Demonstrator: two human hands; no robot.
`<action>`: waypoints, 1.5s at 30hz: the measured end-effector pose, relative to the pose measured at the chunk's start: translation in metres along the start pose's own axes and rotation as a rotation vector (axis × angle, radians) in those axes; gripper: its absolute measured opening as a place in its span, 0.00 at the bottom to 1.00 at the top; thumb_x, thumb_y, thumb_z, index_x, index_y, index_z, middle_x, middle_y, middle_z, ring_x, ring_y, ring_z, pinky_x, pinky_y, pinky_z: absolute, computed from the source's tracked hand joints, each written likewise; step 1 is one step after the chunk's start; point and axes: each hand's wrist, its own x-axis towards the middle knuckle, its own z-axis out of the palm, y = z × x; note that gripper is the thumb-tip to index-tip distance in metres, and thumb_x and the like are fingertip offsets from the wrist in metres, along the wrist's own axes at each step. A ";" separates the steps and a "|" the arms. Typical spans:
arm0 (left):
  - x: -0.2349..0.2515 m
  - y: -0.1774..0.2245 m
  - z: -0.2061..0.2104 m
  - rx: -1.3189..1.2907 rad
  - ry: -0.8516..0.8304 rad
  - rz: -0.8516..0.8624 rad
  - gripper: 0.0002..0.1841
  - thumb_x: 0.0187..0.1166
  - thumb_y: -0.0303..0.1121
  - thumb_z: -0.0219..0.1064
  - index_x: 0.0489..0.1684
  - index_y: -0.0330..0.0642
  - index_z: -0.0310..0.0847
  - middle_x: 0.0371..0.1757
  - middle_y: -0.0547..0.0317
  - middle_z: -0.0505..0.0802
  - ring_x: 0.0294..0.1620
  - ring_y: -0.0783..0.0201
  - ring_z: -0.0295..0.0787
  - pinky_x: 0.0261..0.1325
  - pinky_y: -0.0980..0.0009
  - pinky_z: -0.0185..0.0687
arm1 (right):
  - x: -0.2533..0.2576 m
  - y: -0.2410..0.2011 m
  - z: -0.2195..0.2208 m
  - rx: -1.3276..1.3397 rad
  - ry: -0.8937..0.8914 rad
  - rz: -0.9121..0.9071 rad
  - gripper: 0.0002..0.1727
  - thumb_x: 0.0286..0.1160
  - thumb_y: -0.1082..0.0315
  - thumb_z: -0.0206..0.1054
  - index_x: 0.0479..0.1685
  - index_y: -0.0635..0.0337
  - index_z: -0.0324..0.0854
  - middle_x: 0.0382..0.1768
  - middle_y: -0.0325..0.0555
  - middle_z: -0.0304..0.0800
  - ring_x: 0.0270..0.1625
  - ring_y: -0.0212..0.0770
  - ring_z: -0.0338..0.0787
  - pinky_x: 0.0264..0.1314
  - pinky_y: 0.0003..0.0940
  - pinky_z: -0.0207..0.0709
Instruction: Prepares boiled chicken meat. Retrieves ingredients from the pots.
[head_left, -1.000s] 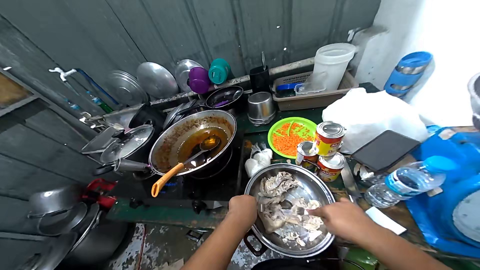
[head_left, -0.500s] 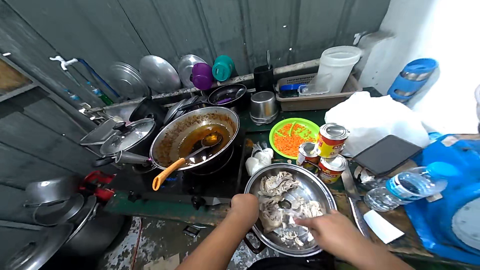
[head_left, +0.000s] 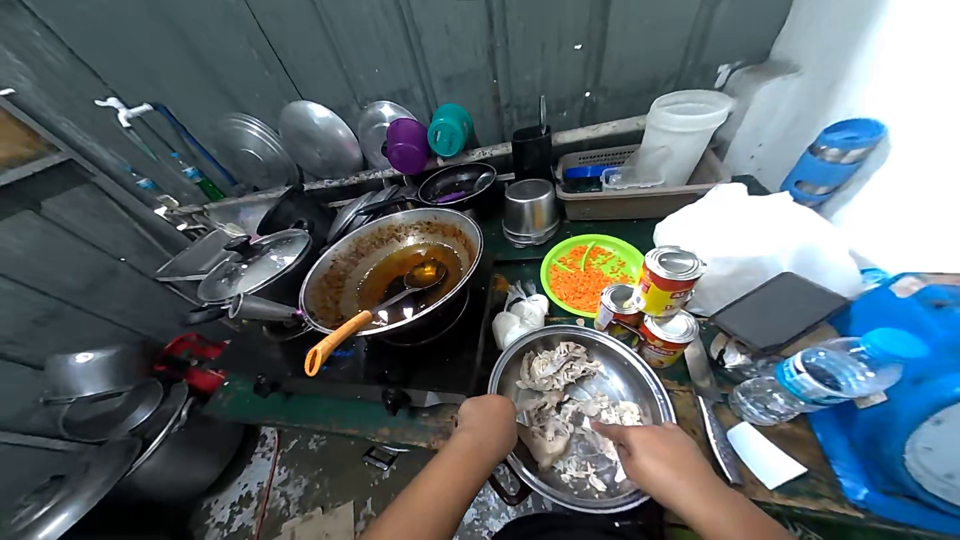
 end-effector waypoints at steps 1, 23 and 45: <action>-0.002 -0.002 -0.001 -0.017 0.004 0.002 0.16 0.86 0.37 0.58 0.62 0.41 0.86 0.67 0.42 0.90 0.69 0.39 0.87 0.63 0.33 0.81 | 0.002 0.002 0.000 -0.008 0.005 -0.004 0.31 0.87 0.64 0.50 0.87 0.22 0.69 0.62 0.53 0.94 0.69 0.59 0.88 0.81 0.64 0.64; 0.000 0.017 0.014 0.060 -0.042 0.126 0.16 0.79 0.26 0.64 0.63 0.40 0.85 0.67 0.39 0.89 0.68 0.36 0.86 0.58 0.33 0.82 | -0.044 0.021 -0.004 -0.196 -0.039 -0.191 0.29 0.86 0.64 0.53 0.82 0.21 0.75 0.49 0.57 0.97 0.59 0.62 0.93 0.75 0.65 0.67; -0.001 0.005 0.016 -0.025 -0.008 0.070 0.14 0.81 0.27 0.61 0.61 0.36 0.85 0.67 0.37 0.89 0.69 0.35 0.85 0.60 0.32 0.82 | -0.029 0.044 0.011 -0.215 -0.057 -0.217 0.28 0.88 0.61 0.51 0.83 0.20 0.74 0.50 0.56 0.97 0.59 0.62 0.93 0.75 0.66 0.66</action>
